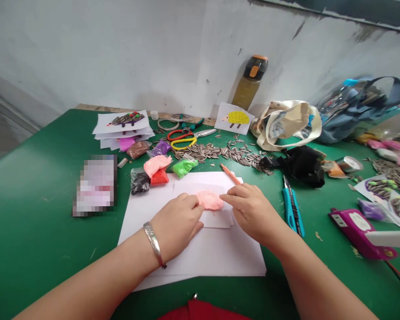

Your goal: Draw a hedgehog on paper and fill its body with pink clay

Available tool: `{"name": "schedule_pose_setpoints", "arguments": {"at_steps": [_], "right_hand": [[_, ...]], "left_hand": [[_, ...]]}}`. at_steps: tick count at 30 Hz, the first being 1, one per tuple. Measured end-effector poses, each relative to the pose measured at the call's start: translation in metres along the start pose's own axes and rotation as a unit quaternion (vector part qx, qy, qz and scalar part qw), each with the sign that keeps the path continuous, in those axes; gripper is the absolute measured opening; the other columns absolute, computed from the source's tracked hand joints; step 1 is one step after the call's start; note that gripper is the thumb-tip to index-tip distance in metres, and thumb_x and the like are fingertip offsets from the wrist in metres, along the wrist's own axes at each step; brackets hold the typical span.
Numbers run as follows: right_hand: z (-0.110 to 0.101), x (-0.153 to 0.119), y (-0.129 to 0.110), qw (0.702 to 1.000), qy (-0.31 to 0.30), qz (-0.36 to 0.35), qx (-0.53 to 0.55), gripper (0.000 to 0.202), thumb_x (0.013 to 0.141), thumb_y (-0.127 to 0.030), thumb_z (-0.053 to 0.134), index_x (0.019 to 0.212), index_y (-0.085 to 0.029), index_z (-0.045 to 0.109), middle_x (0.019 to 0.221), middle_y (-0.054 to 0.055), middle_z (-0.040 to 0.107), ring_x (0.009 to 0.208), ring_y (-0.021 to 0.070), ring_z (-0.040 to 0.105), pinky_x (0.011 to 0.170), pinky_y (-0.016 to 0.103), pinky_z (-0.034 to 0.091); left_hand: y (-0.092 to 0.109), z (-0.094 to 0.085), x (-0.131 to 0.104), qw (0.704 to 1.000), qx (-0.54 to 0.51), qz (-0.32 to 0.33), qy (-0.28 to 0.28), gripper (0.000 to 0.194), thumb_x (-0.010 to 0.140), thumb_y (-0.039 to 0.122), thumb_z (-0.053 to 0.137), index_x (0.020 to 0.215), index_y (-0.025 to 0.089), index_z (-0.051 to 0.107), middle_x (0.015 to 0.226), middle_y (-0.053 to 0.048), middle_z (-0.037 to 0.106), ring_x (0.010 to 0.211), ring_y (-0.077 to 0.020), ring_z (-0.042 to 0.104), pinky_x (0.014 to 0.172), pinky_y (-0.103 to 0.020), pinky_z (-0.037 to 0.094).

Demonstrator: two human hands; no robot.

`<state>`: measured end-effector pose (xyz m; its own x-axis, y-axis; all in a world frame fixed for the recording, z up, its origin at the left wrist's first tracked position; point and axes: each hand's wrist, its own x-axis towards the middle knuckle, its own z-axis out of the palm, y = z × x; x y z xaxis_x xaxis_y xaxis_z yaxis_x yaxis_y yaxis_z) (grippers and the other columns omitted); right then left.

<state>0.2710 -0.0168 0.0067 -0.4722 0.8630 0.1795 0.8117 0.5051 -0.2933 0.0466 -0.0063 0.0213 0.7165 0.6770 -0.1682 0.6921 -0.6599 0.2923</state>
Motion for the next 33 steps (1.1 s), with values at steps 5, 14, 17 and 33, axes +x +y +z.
{"name": "schedule_pose_setpoints", "arguments": {"at_steps": [5,14,17,33], "right_hand": [[-0.003,0.001,-0.003,0.996,-0.078,0.005,-0.037,0.03,0.082,-0.003,0.048,0.086,-0.021,0.071,0.083,0.005,0.065,0.089,0.0193,0.058,0.068,0.031,0.028],[-0.009,0.0,0.011,0.999,-0.049,0.004,0.007,0.041,0.082,0.0,0.04,0.095,-0.023,0.072,0.084,0.005,0.063,0.086,0.0179,0.058,0.068,0.029,0.034],[-0.009,0.0,0.006,0.997,-0.078,-0.024,0.01,0.037,0.084,-0.004,0.042,0.094,-0.023,0.072,0.082,0.004,0.061,0.082,0.0167,0.057,0.069,0.029,0.035],[-0.016,-0.003,0.015,0.985,-0.118,0.026,0.121,0.045,0.084,-0.005,0.043,0.108,-0.03,0.072,0.094,0.002,0.068,0.084,0.0153,0.063,0.074,0.027,0.047]], "left_hand": [[0.001,-0.001,0.0,1.0,0.0,-0.001,0.001,0.009,0.089,0.021,0.055,0.094,0.015,0.06,0.099,-0.009,0.058,0.091,-0.0236,0.052,0.079,-0.038,0.047],[0.0,-0.001,0.001,1.0,0.0,-0.002,-0.004,0.013,0.09,0.022,0.053,0.098,0.014,0.06,0.101,-0.01,0.059,0.093,-0.0247,0.052,0.082,-0.039,0.047],[0.0,-0.001,0.001,1.0,0.004,0.001,-0.005,0.014,0.091,0.022,0.053,0.099,0.014,0.061,0.101,-0.01,0.059,0.093,-0.0246,0.052,0.082,-0.039,0.047],[0.001,-0.002,0.0,1.0,-0.003,0.001,-0.002,0.011,0.09,0.022,0.054,0.095,0.015,0.06,0.1,-0.01,0.058,0.092,-0.0243,0.052,0.082,-0.039,0.047]]}}
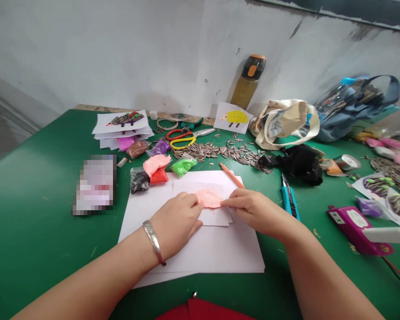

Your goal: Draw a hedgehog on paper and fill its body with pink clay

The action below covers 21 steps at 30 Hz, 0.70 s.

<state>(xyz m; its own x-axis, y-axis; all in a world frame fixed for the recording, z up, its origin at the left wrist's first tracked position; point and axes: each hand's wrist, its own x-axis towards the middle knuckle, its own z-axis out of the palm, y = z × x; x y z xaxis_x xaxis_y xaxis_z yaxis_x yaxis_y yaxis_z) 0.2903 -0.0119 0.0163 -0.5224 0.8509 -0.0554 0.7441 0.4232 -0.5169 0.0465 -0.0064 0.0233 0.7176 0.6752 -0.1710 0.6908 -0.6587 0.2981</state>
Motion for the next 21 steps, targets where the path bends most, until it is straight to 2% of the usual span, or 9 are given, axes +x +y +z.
{"name": "schedule_pose_setpoints", "arguments": {"at_steps": [4,10,13,18,21], "right_hand": [[-0.001,0.001,0.001,0.999,0.015,0.018,0.031,0.047,0.081,-0.003,0.043,0.11,-0.027,0.071,0.101,0.002,0.069,0.091,0.0158,0.064,0.08,0.027,0.048],[0.006,0.004,-0.001,0.999,0.009,0.002,-0.04,0.044,0.082,-0.004,0.045,0.106,-0.029,0.073,0.089,0.003,0.067,0.082,0.0155,0.062,0.073,0.027,0.047],[0.007,0.004,0.0,0.999,0.014,0.0,-0.038,0.043,0.082,-0.004,0.044,0.102,-0.027,0.074,0.089,0.003,0.067,0.081,0.0154,0.063,0.073,0.027,0.048],[0.007,0.002,-0.002,0.997,0.081,-0.005,0.002,0.039,0.084,-0.006,0.044,0.108,-0.022,0.07,0.096,0.004,0.068,0.085,0.0158,0.063,0.075,0.028,0.049],[0.011,0.005,-0.007,0.994,0.107,-0.025,-0.016,0.03,0.089,-0.012,0.046,0.105,-0.02,0.069,0.091,0.006,0.066,0.085,0.017,0.062,0.074,0.03,0.048]], "left_hand": [[0.0,0.0,0.0,1.0,0.002,-0.002,-0.008,0.012,0.09,0.022,0.053,0.095,0.014,0.06,0.1,-0.01,0.058,0.093,-0.0246,0.052,0.083,-0.039,0.047],[0.0,0.001,0.001,1.0,-0.003,0.002,0.004,0.012,0.089,0.022,0.054,0.095,0.014,0.06,0.099,-0.01,0.058,0.092,-0.0248,0.052,0.081,-0.039,0.047],[-0.001,0.001,0.001,1.0,-0.003,0.004,0.008,0.011,0.089,0.022,0.054,0.095,0.014,0.06,0.099,-0.01,0.059,0.092,-0.0242,0.053,0.081,-0.039,0.048],[0.0,0.0,0.001,1.0,0.003,0.001,0.003,0.012,0.09,0.023,0.053,0.094,0.015,0.061,0.099,-0.01,0.059,0.091,-0.0246,0.053,0.081,-0.04,0.047],[0.0,0.001,0.002,1.0,0.001,0.001,0.004,0.012,0.09,0.023,0.054,0.095,0.015,0.061,0.1,-0.01,0.059,0.092,-0.0249,0.053,0.082,-0.04,0.047]]}}
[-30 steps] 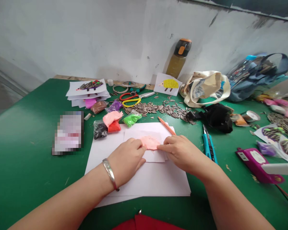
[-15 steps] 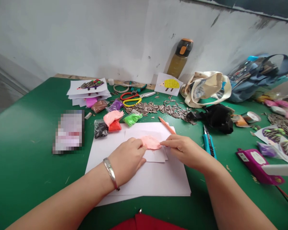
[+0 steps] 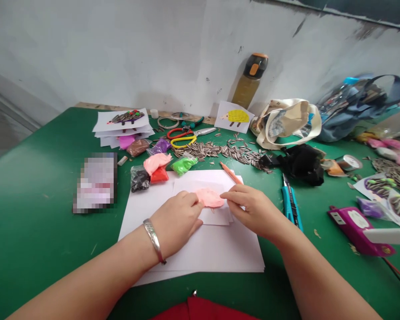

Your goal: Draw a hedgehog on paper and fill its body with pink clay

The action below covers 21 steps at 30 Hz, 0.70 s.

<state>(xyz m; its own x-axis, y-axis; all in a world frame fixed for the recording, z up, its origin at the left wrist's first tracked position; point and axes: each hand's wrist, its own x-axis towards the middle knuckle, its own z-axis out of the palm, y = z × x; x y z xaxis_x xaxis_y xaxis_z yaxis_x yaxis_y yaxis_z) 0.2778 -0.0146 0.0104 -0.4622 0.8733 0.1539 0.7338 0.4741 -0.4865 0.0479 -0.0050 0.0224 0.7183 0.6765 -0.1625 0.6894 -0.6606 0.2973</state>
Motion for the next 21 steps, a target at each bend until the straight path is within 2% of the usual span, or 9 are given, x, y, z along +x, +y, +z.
{"name": "schedule_pose_setpoints", "arguments": {"at_steps": [4,8,11,15,18,21], "right_hand": [[0.013,0.007,-0.008,0.999,-0.001,-0.02,-0.027,0.017,0.091,-0.02,0.051,0.095,-0.017,0.067,0.084,0.006,0.062,0.079,0.018,0.058,0.07,0.031,0.045],[0.027,0.014,-0.014,0.999,0.002,-0.012,-0.039,0.009,0.089,-0.02,0.056,0.088,-0.015,0.063,0.081,0.005,0.059,0.076,0.0178,0.054,0.067,0.029,0.04],[0.035,0.019,-0.016,0.999,0.012,-0.01,-0.052,0.013,0.09,-0.019,0.054,0.081,-0.015,0.062,0.077,0.004,0.058,0.073,0.0167,0.051,0.066,0.029,0.036],[0.041,0.024,-0.016,0.995,-0.013,-0.002,-0.097,0.022,0.092,-0.02,0.051,0.073,-0.016,0.061,0.073,0.004,0.056,0.07,0.0163,0.047,0.064,0.029,0.031],[0.04,0.024,-0.015,0.995,-0.03,0.0,-0.095,0.021,0.092,-0.02,0.052,0.075,-0.015,0.064,0.074,0.004,0.057,0.072,0.0166,0.048,0.064,0.029,0.031],[0.035,0.018,-0.016,0.998,-0.015,-0.018,-0.061,0.02,0.092,-0.015,0.048,0.086,-0.015,0.067,0.082,0.006,0.061,0.078,0.017,0.05,0.068,0.029,0.033]], "left_hand": [[0.0,0.001,0.0,1.0,-0.001,-0.002,-0.004,0.012,0.09,0.022,0.054,0.096,0.014,0.061,0.1,-0.01,0.058,0.093,-0.0249,0.053,0.082,-0.04,0.047],[0.0,0.001,-0.001,1.0,0.0,-0.002,-0.007,0.013,0.09,0.021,0.053,0.096,0.013,0.061,0.099,-0.01,0.058,0.093,-0.0251,0.052,0.082,-0.04,0.047],[0.0,0.0,-0.001,1.0,-0.001,-0.004,-0.008,0.015,0.089,0.02,0.054,0.1,0.014,0.061,0.1,-0.01,0.058,0.095,-0.0253,0.052,0.084,-0.04,0.046],[0.001,-0.002,-0.001,1.0,-0.004,-0.009,-0.018,0.017,0.089,0.021,0.054,0.103,0.014,0.06,0.102,-0.01,0.058,0.096,-0.0253,0.052,0.085,-0.04,0.046],[0.001,-0.001,-0.001,1.0,-0.002,-0.009,-0.021,0.017,0.089,0.022,0.054,0.103,0.013,0.06,0.102,-0.01,0.058,0.096,-0.0254,0.052,0.085,-0.04,0.047],[0.001,0.0,-0.001,1.0,-0.004,-0.005,-0.016,0.018,0.09,0.022,0.054,0.104,0.013,0.06,0.102,-0.01,0.058,0.096,-0.0256,0.052,0.084,-0.04,0.047]]}}
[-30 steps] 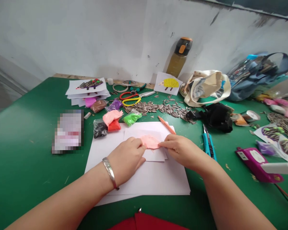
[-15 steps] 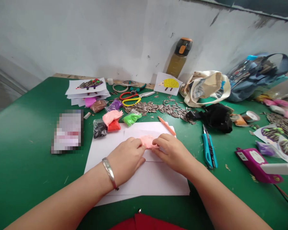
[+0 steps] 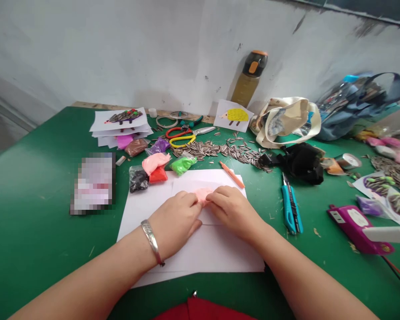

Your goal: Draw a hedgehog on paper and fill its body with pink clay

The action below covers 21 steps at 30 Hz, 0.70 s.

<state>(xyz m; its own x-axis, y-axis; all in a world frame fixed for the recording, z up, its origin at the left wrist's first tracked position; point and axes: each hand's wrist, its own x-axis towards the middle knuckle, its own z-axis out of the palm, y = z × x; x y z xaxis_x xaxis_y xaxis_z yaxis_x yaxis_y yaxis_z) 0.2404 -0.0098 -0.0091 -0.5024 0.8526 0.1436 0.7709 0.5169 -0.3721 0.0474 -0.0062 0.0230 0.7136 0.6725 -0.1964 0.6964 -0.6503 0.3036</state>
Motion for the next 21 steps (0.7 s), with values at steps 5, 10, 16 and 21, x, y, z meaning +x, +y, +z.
{"name": "schedule_pose_setpoints", "arguments": {"at_steps": [5,10,16,21], "right_hand": [[-0.001,-0.011,-0.009,0.998,0.0,-0.042,-0.043,0.019,0.088,-0.011,0.05,0.092,-0.017,0.068,0.088,0.007,0.063,0.08,0.0182,0.049,0.07,0.032,0.032],[0.001,-0.014,-0.016,0.994,-0.005,-0.052,-0.099,0.016,0.088,-0.014,0.051,0.088,-0.016,0.067,0.082,0.006,0.063,0.077,0.0196,0.049,0.069,0.034,0.032],[-0.04,-0.02,0.013,0.997,0.044,0.061,-0.029,0.024,0.092,-0.017,0.044,0.087,-0.019,0.068,0.082,0.006,0.063,0.076,0.0174,0.055,0.069,0.03,0.038],[-0.058,-0.028,0.027,0.979,-0.077,0.179,-0.063,0.017,0.088,-0.015,0.047,0.091,-0.021,0.062,0.087,0.004,0.062,0.073,0.0164,0.057,0.058,0.026,0.035]], "left_hand": [[-0.003,0.0,0.001,1.0,-0.013,0.001,-0.005,0.018,0.091,0.023,0.053,0.101,0.013,0.063,0.103,-0.011,0.059,0.098,-0.0264,0.053,0.086,-0.041,0.047],[-0.008,-0.004,0.001,0.999,-0.047,0.004,-0.014,0.017,0.092,0.023,0.052,0.1,0.014,0.064,0.104,-0.009,0.061,0.101,-0.0253,0.054,0.091,-0.04,0.045],[-0.01,-0.006,-0.002,0.999,-0.049,0.02,-0.008,0.019,0.093,0.024,0.05,0.099,0.014,0.065,0.102,-0.009,0.061,0.098,-0.0251,0.055,0.088,-0.04,0.045],[-0.008,-0.009,-0.001,0.999,-0.034,0.027,-0.006,0.022,0.095,0.025,0.047,0.096,0.013,0.066,0.098,-0.01,0.064,0.094,-0.0251,0.057,0.085,-0.04,0.046]]}}
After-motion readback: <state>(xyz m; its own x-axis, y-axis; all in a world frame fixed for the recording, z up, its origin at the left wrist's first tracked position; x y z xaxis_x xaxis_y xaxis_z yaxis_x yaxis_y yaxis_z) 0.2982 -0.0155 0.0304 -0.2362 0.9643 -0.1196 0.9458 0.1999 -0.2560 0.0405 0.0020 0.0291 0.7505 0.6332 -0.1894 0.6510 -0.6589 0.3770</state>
